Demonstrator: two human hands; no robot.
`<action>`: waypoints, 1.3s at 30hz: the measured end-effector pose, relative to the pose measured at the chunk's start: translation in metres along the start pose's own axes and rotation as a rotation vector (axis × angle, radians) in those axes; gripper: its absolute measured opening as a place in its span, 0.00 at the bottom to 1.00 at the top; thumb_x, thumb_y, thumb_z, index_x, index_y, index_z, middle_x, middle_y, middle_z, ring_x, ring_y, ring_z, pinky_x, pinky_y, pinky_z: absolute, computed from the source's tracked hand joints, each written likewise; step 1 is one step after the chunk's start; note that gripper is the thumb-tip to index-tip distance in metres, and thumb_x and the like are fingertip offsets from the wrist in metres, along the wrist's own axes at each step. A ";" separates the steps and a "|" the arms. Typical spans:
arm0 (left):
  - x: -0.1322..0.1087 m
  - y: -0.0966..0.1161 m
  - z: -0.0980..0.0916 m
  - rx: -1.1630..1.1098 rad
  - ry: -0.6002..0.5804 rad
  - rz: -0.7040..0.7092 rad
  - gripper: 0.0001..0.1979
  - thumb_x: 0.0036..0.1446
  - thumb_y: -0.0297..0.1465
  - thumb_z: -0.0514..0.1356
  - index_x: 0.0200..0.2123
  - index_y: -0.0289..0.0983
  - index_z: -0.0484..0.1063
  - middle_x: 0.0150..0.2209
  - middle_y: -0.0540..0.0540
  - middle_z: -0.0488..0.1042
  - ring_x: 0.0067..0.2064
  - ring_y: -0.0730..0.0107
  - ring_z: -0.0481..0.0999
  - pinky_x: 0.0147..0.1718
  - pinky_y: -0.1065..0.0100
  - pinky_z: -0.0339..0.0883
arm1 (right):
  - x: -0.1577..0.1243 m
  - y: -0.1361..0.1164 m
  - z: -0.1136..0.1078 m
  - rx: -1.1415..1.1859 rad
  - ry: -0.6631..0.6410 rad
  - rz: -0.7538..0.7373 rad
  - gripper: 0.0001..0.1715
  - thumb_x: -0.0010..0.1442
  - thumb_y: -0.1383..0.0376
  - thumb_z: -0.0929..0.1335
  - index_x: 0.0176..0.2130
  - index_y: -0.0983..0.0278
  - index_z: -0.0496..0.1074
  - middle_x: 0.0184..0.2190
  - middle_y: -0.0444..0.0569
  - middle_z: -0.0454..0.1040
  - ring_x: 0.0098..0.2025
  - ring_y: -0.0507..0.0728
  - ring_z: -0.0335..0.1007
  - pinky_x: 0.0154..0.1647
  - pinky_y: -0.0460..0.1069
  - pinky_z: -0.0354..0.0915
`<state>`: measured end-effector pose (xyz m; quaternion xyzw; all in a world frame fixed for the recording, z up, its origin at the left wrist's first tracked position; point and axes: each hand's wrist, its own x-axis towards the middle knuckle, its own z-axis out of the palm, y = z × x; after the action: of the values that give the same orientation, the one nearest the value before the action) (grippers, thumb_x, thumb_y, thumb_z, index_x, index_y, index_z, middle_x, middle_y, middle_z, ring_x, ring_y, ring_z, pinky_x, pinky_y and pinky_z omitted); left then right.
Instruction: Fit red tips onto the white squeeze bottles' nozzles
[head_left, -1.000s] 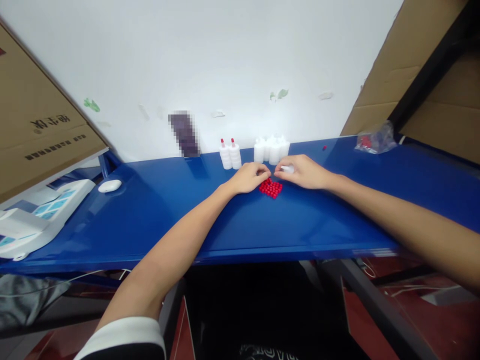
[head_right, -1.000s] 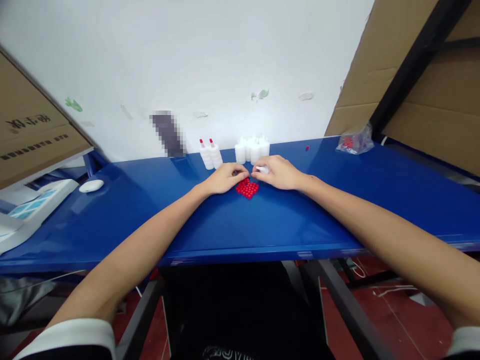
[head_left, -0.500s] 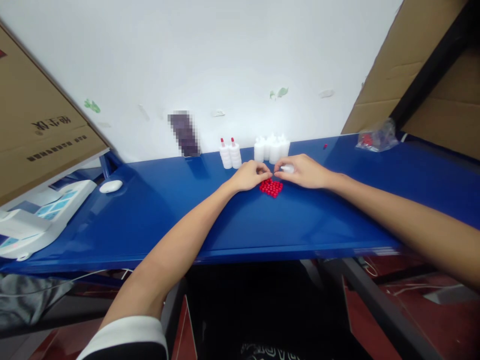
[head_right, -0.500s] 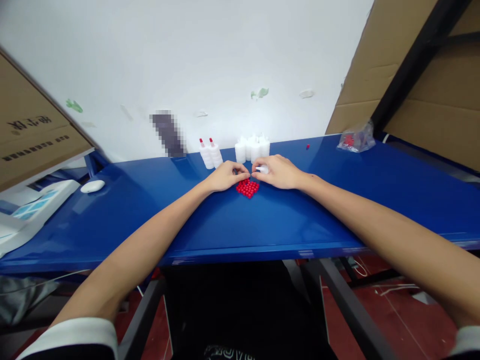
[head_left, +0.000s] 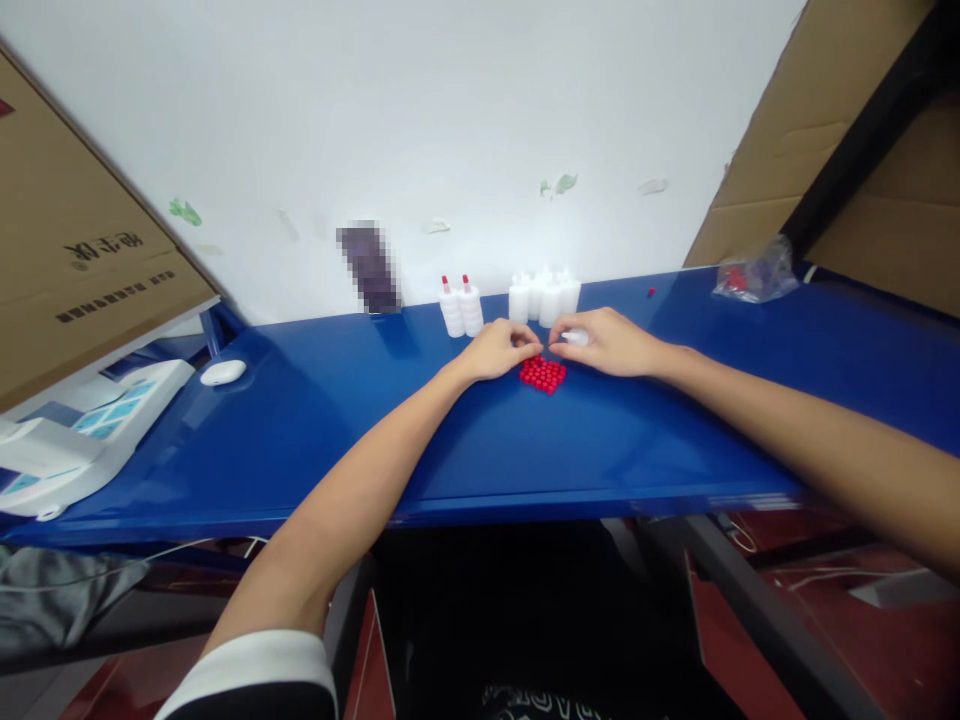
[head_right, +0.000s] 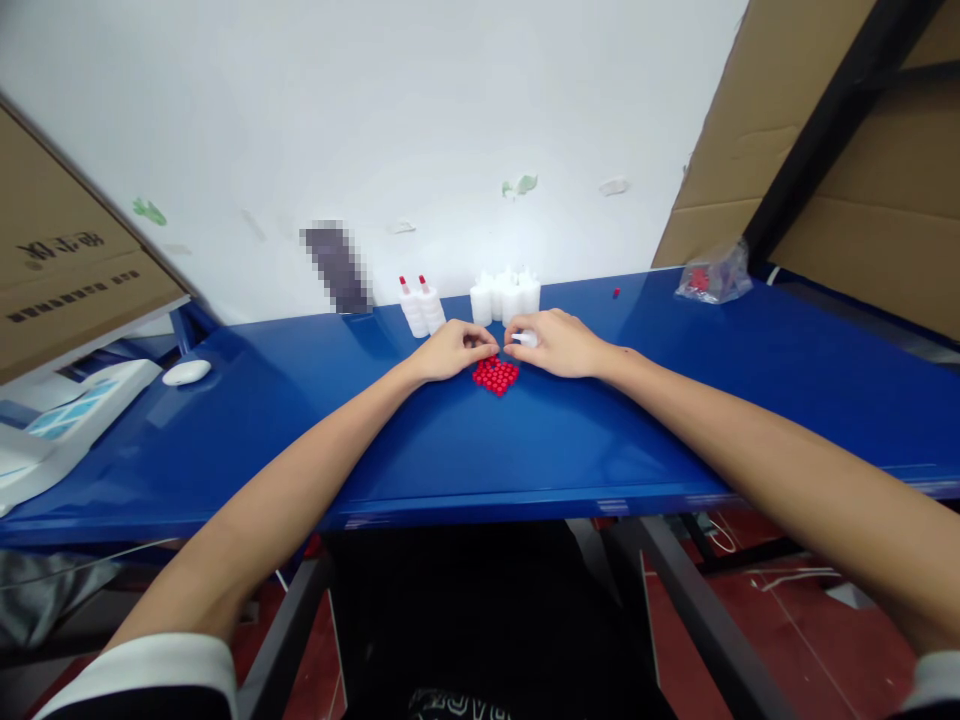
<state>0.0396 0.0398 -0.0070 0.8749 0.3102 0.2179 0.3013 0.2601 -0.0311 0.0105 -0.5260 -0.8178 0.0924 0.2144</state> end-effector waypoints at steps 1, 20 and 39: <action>0.000 0.000 -0.001 -0.001 0.000 0.003 0.12 0.62 0.36 0.62 0.39 0.35 0.83 0.32 0.47 0.80 0.34 0.70 0.74 0.40 0.65 0.68 | 0.000 0.000 0.000 0.000 0.000 0.000 0.16 0.63 0.53 0.67 0.42 0.59 0.79 0.36 0.48 0.81 0.37 0.60 0.75 0.39 0.51 0.62; -0.001 -0.015 -0.010 0.165 0.062 0.087 0.10 0.64 0.31 0.60 0.37 0.33 0.81 0.30 0.48 0.78 0.31 0.71 0.73 0.36 0.67 0.64 | 0.026 0.004 0.026 0.307 0.243 0.079 0.15 0.60 0.54 0.68 0.35 0.62 0.75 0.24 0.46 0.73 0.28 0.57 0.67 0.33 0.52 0.59; -0.011 -0.019 -0.019 0.149 0.133 0.081 0.15 0.70 0.32 0.52 0.43 0.33 0.78 0.36 0.45 0.81 0.36 0.67 0.78 0.43 0.65 0.70 | 0.045 0.001 0.041 0.448 0.306 -0.036 0.13 0.60 0.54 0.69 0.31 0.60 0.72 0.23 0.45 0.72 0.30 0.58 0.68 0.37 0.53 0.63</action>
<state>0.0127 0.0516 -0.0084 0.8904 0.3090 0.2638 0.2053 0.2270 0.0124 -0.0147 -0.4588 -0.7441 0.1866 0.4483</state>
